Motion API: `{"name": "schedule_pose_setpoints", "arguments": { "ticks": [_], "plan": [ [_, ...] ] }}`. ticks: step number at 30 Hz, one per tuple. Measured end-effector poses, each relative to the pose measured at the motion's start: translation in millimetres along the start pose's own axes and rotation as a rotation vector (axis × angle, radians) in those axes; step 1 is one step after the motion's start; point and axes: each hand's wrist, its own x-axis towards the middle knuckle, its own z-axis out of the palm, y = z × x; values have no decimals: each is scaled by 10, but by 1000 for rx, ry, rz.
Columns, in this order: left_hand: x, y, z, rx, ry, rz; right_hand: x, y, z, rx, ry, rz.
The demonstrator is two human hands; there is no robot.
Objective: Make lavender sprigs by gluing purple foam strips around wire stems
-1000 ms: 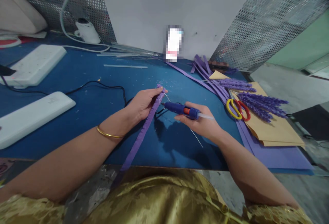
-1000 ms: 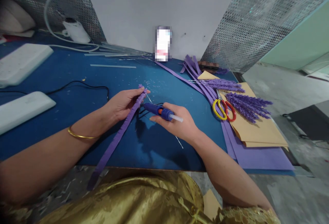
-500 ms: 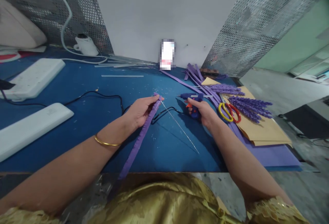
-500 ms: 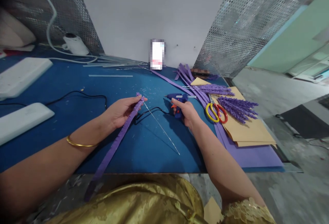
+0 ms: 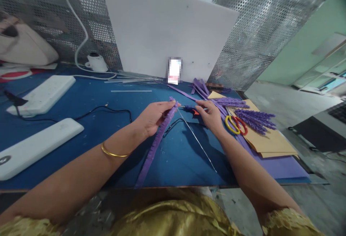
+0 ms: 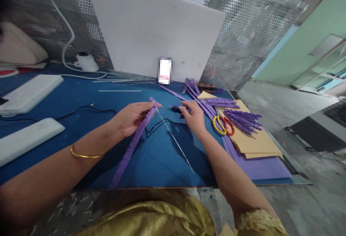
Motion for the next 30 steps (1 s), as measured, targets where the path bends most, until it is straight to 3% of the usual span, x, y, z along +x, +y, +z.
{"name": "schedule_pose_setpoints", "arguments": {
  "ticks": [4, 8, 16, 24, 30],
  "plan": [
    [16, -89, 4, 51, -69, -29, 31, -342, 207, 482, -398, 189],
    [25, -294, -49, 75, -97, -120, -29, -420, 372, 706, -573, 297],
    [-8, -375, -57, 29, -78, -224, -150, -285, 331, 892, -676, 492],
    [10, -366, -71, 8, -121, -254, -140, -280, 326, 911, -649, 449],
    [21, -339, -51, -67, -82, -144, -170, -337, 341, 726, -532, 387]
  ]
}}
